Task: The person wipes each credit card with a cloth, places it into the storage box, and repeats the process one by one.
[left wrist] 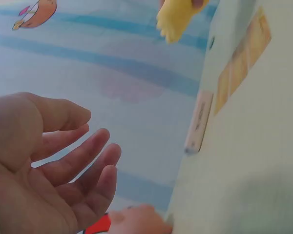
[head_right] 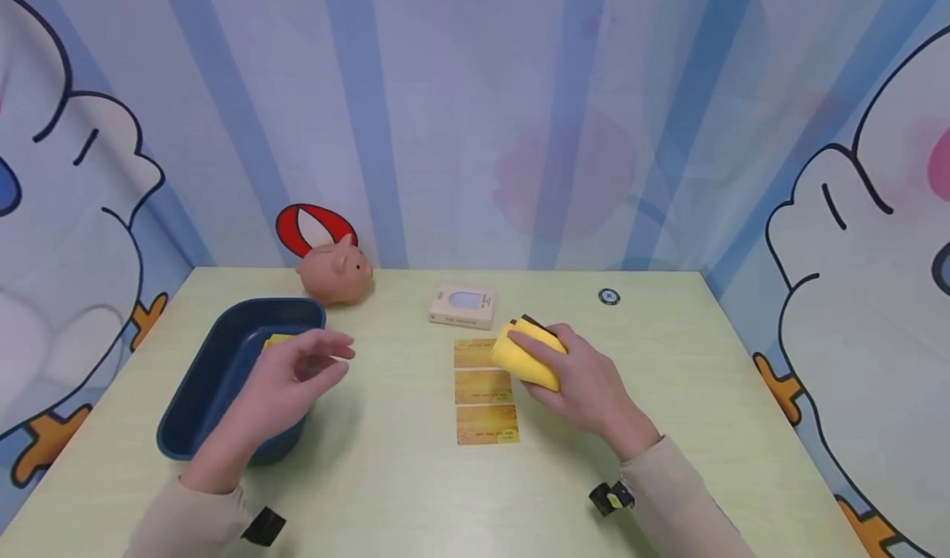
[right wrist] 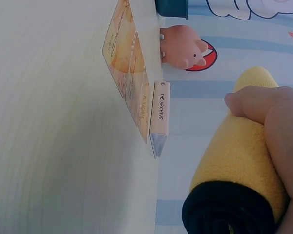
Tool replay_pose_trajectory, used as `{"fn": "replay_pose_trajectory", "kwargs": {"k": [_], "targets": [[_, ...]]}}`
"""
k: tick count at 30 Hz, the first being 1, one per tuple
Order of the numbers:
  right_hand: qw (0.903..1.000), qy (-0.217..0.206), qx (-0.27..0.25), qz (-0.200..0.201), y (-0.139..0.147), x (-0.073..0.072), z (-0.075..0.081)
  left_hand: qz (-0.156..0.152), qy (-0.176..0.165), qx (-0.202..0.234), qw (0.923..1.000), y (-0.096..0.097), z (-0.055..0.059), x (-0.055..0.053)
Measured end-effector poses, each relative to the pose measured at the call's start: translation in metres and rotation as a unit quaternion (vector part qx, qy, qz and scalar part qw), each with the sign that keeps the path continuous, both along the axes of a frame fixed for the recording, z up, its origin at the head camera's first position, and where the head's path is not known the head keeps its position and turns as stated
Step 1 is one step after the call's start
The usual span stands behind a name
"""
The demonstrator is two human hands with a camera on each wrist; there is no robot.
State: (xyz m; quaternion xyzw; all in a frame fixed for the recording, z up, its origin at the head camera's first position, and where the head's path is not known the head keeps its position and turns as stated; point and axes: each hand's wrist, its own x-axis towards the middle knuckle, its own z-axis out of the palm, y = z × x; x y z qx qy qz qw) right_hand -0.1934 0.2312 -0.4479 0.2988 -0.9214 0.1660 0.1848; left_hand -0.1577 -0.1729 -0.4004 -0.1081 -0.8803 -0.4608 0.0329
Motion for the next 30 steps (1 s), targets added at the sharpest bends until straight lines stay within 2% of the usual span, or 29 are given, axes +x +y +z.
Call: {"fn": "replay_pose_trajectory", "kwargs": {"k": [8, 12, 17, 23, 30], "targets": [[1.0000, -0.004, 0.005, -0.003, 0.001, 0.001, 0.000, -0.032, -0.038, 0.025, 0.9984, 0.044, -0.022, -0.004], [1.0000, -0.002, 0.003, -0.004, 0.001, 0.001, 0.000, -0.060, -0.055, 0.030, 0.9962, 0.062, -0.036, -0.008], [1.0000, 0.003, 0.004, -0.003, 0.000, 0.000, 0.001, -0.092, -0.057, 0.016, 0.9940, 0.082, -0.051, -0.011], [1.0000, -0.006, 0.005, -0.004, -0.001, -0.001, -0.001, -0.102, -0.079, -0.008, 0.9916, 0.100, -0.064, -0.014], [0.9999, -0.014, 0.006, -0.008, -0.002, 0.001, -0.001, -0.124, -0.062, -0.042, 0.9895, 0.118, -0.074, -0.016]]}}
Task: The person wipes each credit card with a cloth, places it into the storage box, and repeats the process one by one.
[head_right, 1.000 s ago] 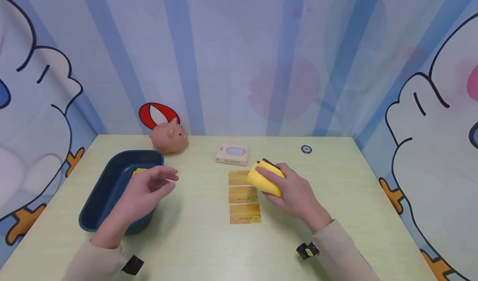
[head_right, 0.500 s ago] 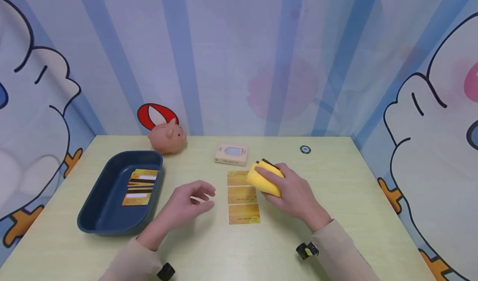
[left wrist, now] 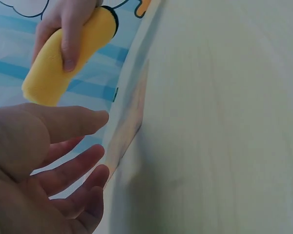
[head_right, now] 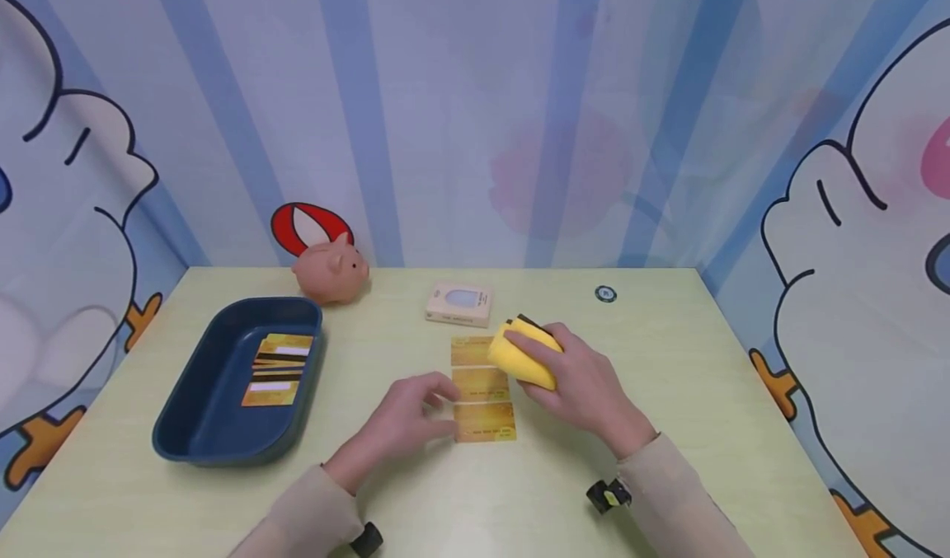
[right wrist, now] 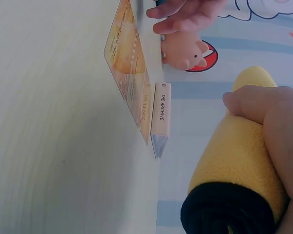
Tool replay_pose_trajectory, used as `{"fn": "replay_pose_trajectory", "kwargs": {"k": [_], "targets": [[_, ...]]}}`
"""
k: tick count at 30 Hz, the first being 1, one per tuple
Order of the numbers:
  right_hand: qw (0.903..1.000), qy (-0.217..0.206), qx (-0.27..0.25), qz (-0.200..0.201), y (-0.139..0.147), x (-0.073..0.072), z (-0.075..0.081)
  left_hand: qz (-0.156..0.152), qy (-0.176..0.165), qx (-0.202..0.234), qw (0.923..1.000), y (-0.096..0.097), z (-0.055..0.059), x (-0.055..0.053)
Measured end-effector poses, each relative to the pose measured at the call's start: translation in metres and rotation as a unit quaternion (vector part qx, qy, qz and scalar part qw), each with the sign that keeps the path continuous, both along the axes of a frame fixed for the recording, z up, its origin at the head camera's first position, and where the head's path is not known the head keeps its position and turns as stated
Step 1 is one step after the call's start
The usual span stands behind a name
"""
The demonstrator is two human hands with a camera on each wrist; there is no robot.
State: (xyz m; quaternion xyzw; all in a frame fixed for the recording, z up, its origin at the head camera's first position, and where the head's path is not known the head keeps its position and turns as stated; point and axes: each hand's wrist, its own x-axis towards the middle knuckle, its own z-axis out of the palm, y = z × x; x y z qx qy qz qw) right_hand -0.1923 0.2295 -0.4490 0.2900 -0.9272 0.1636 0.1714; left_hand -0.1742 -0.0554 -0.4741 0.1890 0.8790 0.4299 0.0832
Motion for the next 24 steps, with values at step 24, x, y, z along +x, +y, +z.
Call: {"fn": "replay_pose_trajectory", "kwargs": {"k": [24], "targets": [[0.9999, 0.000, -0.007, 0.009, -0.002, 0.000, -0.001, -0.009, 0.026, -0.122, 0.9921, 0.015, -0.004, 0.006]]}}
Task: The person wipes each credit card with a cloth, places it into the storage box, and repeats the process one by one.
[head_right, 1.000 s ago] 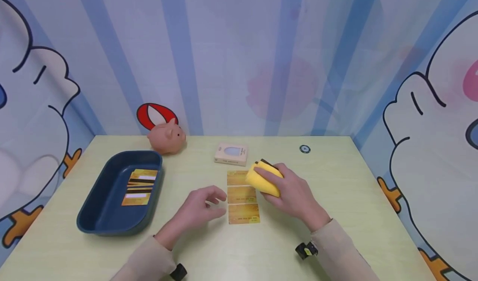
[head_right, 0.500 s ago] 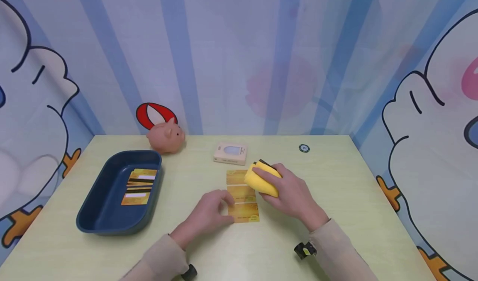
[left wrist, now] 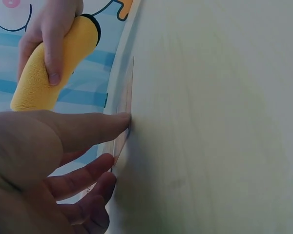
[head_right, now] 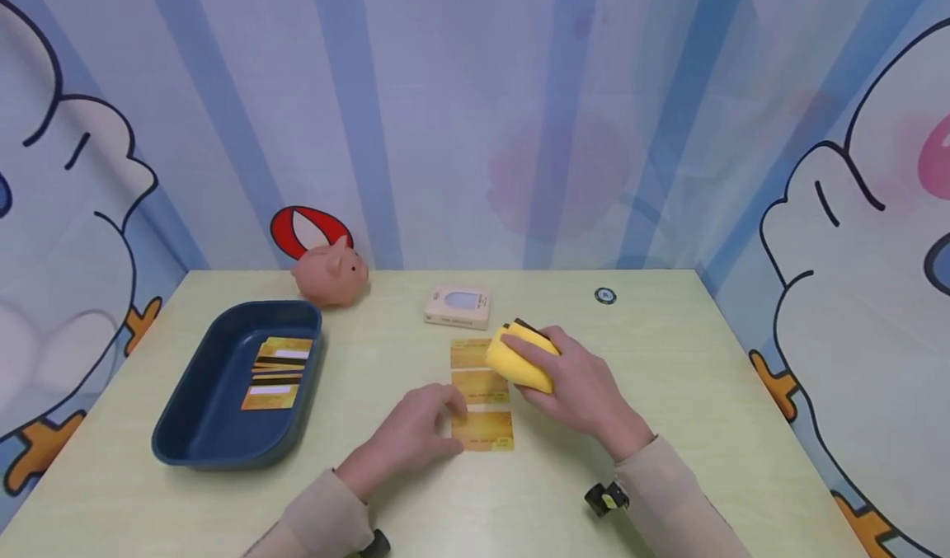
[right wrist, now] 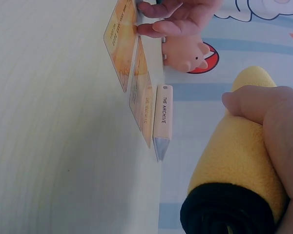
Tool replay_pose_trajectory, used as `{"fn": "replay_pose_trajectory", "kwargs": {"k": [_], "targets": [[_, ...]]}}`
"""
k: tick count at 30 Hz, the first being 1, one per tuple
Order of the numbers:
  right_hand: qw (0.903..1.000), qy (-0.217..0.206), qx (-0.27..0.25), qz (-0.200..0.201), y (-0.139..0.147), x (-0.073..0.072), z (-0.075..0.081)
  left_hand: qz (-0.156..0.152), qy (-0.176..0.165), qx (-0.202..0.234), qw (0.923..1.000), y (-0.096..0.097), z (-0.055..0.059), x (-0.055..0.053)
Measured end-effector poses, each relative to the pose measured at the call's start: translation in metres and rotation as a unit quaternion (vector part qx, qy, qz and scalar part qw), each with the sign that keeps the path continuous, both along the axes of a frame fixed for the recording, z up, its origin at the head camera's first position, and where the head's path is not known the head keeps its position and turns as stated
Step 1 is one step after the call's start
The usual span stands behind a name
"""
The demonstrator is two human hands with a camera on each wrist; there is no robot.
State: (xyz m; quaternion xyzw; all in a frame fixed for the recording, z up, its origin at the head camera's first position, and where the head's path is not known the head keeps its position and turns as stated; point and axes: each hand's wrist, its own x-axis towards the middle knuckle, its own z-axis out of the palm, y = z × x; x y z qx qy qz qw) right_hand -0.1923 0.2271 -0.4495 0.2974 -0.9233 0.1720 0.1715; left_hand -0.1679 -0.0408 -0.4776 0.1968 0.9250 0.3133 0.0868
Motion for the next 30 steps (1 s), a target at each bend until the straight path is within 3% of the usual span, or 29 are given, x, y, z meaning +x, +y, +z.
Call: {"fn": "replay_pose_trajectory", "kwargs": {"k": [13, 23, 30], "targets": [[1.0000, -0.006, 0.002, -0.003, -0.0032, -0.0011, -0.0021, -0.035, -0.011, -0.009, 0.9993, -0.0036, 0.0009, -0.0003], [1.0000, -0.002, 0.003, 0.003, -0.0039, -0.0015, -0.0024, -0.021, -0.011, -0.031, 0.9992, -0.0021, -0.0001, 0.0012], [1.0000, -0.004, 0.004, 0.001, -0.0047, -0.0014, -0.0019, -0.010, -0.008, -0.019, 0.9997, -0.0038, -0.0015, 0.0058]]}}
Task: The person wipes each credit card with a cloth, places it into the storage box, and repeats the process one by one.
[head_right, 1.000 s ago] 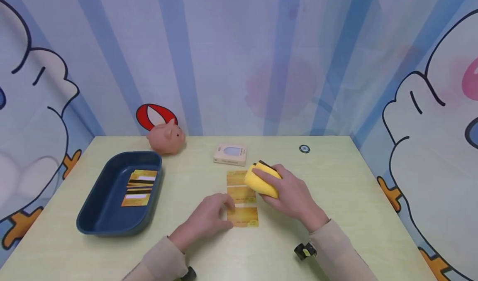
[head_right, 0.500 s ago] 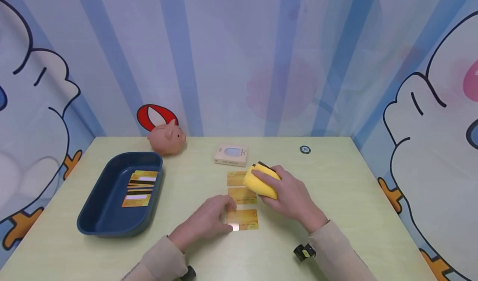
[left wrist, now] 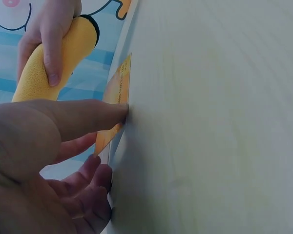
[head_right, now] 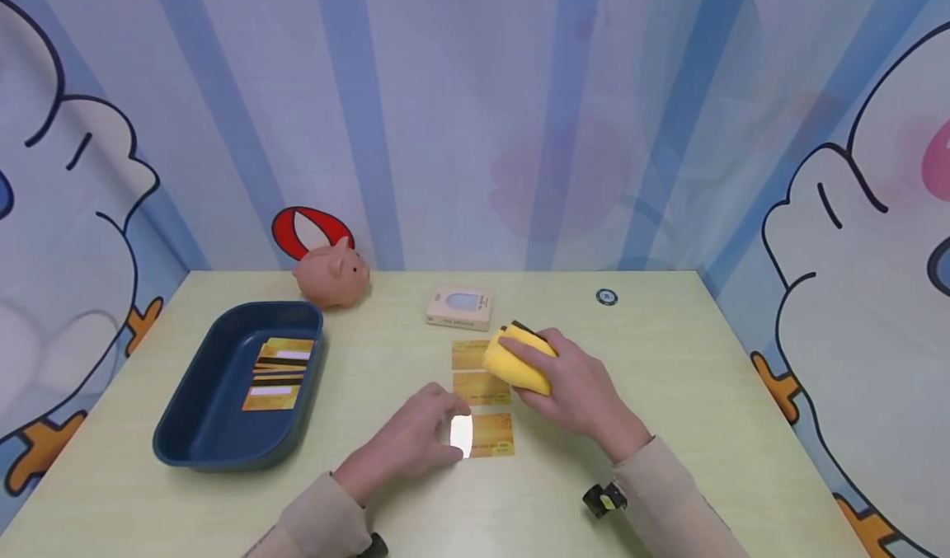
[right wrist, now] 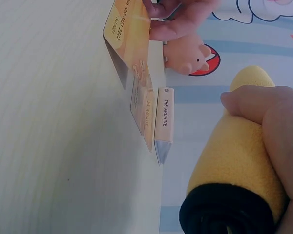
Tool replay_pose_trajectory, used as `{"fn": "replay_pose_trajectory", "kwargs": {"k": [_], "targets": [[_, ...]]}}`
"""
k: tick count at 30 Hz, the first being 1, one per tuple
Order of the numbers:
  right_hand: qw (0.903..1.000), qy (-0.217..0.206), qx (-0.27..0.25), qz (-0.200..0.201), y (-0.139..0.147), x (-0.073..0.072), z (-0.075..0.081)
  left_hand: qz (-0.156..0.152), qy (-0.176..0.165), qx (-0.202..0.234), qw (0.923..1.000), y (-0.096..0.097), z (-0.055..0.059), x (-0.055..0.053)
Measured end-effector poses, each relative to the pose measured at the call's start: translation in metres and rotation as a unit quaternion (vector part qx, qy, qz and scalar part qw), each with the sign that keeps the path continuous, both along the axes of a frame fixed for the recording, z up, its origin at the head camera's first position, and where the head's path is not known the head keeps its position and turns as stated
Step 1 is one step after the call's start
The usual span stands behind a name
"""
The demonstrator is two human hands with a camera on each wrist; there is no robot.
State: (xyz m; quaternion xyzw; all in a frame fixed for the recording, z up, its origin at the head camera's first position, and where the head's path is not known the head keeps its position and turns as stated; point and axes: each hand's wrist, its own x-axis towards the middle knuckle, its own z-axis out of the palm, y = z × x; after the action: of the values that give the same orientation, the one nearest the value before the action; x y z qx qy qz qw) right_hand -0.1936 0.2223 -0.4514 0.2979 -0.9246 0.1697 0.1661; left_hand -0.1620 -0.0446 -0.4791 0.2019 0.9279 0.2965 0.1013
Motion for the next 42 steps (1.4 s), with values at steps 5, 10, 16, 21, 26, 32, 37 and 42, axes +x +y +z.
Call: {"fn": "replay_pose_trajectory", "kwargs": {"k": [5, 10, 16, 21, 26, 32, 37, 42], "targets": [[1.0000, -0.003, 0.002, -0.001, 0.000, 0.000, 0.001, -0.011, 0.000, 0.003, 0.9999, -0.001, 0.001, 0.000], [1.0000, 0.001, 0.002, 0.003, -0.001, 0.000, 0.001, -0.022, -0.004, 0.015, 0.9996, -0.003, -0.001, -0.003], [1.0000, 0.002, 0.003, 0.005, -0.002, -0.001, 0.000, -0.024, -0.033, 0.074, 0.9964, -0.009, -0.003, -0.006], [1.0000, -0.001, 0.002, 0.006, -0.005, -0.001, 0.003, -0.009, -0.082, 0.144, 0.9862, -0.014, -0.002, -0.008], [0.9999, 0.009, 0.003, 0.011, -0.008, -0.001, 0.006, 0.014, -0.142, 0.213, 0.9665, -0.019, -0.003, -0.011], [0.9995, 0.024, 0.002, 0.020, -0.012, -0.003, 0.008, 0.031, -0.181, 0.291, 0.9391, -0.026, -0.005, -0.017], [0.9990, 0.028, -0.003, 0.034, -0.018, -0.005, 0.013, 0.041, -0.183, 0.332, 0.9244, -0.032, -0.003, -0.023], [0.9985, 0.022, -0.003, 0.049, -0.027, -0.006, 0.015, 0.041, -0.164, 0.327, 0.9299, -0.035, 0.000, -0.027]]}}
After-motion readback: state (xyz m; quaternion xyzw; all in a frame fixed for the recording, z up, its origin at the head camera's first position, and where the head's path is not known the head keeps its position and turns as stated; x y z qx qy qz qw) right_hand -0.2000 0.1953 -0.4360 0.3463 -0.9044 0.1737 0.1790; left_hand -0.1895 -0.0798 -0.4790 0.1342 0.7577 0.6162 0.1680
